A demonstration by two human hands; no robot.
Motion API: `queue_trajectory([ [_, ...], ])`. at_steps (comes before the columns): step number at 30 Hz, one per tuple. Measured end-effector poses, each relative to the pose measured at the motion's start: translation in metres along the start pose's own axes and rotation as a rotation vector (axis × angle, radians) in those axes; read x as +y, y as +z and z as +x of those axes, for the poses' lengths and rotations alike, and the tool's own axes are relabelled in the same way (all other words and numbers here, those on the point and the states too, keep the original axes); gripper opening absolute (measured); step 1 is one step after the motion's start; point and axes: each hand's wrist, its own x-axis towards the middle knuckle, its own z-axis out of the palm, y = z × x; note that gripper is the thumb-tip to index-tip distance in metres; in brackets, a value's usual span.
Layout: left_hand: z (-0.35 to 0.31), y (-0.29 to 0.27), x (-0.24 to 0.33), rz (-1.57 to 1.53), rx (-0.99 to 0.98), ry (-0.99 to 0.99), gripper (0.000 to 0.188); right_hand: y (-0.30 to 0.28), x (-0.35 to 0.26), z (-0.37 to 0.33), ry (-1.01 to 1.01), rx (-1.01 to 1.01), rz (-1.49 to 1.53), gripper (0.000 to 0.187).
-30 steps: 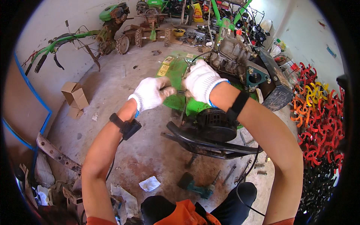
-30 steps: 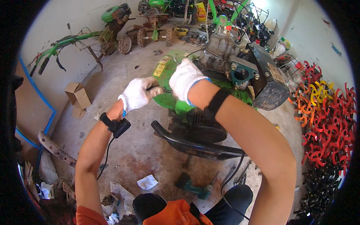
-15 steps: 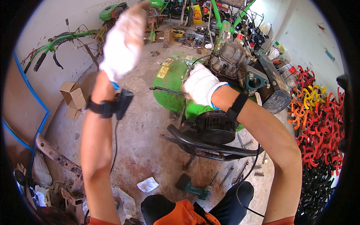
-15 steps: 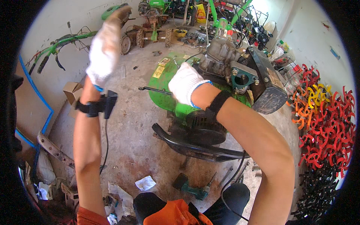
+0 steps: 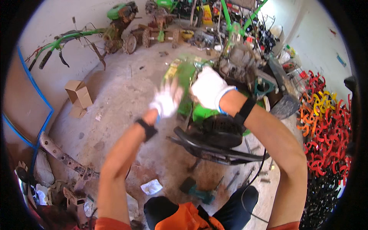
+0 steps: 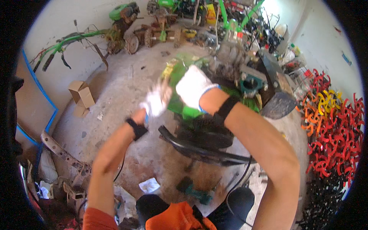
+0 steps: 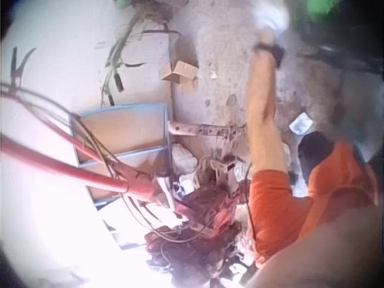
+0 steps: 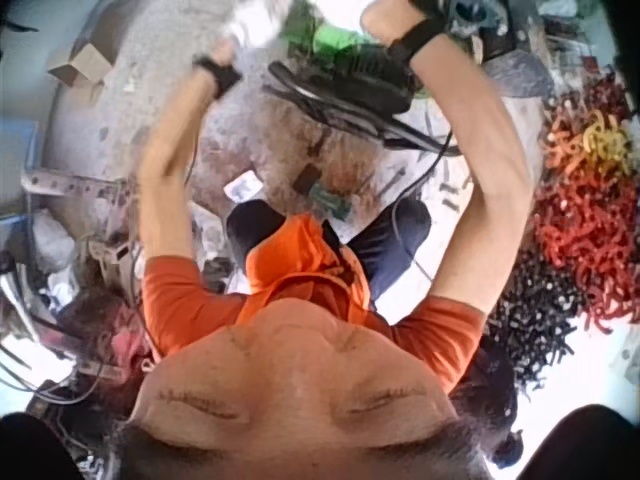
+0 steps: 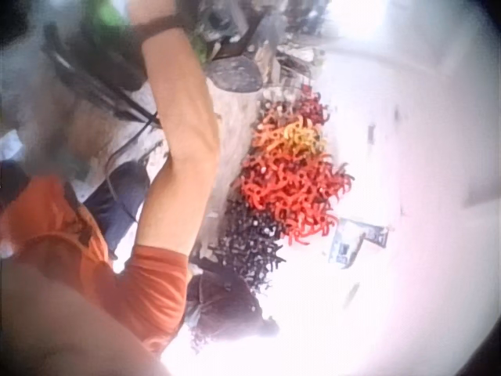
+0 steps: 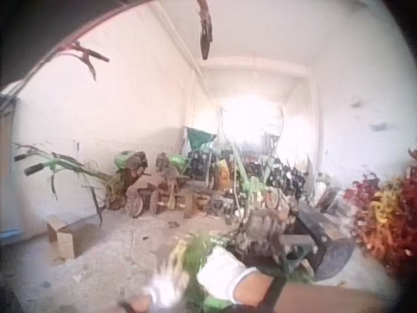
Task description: The person disassembles a green engine by removing bolts and components using a cordless impact wrench and hand tools. They remove the engine cover, fan housing, and other parts, placing them on the floor.
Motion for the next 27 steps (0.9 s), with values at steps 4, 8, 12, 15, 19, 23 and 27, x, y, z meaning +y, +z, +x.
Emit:
queue_trajectory([
  [4,0.016,0.052,-0.040,-0.610,0.203,0.007,0.068,-0.004,0.005,-0.001,-0.026,-0.033,-0.059,0.020],
  [8,0.010,0.021,-0.058,-0.728,0.327,0.427,0.046,-0.002,0.008,0.001,-0.014,-0.035,-0.017,0.019],
  [12,-0.040,0.062,-0.004,-0.687,0.102,0.218,0.034,0.009,0.007,0.003,0.024,0.050,-0.030,0.017],
  [15,-0.046,0.083,0.008,-0.930,0.047,0.137,0.026,0.007,0.005,-0.001,0.011,0.055,0.053,0.018],
  [19,-0.044,0.068,-0.001,-1.404,-0.186,0.160,0.029,-0.016,0.005,-0.044,0.003,0.324,0.223,0.034],
  [23,-0.053,0.059,0.006,-1.395,-0.102,0.103,0.019,-0.024,-0.007,-0.153,-0.009,0.431,0.635,0.032],
  [27,-0.050,0.069,0.013,-1.730,-0.217,0.166,0.018,0.001,-0.046,-0.204,0.100,0.298,0.915,0.035],
])
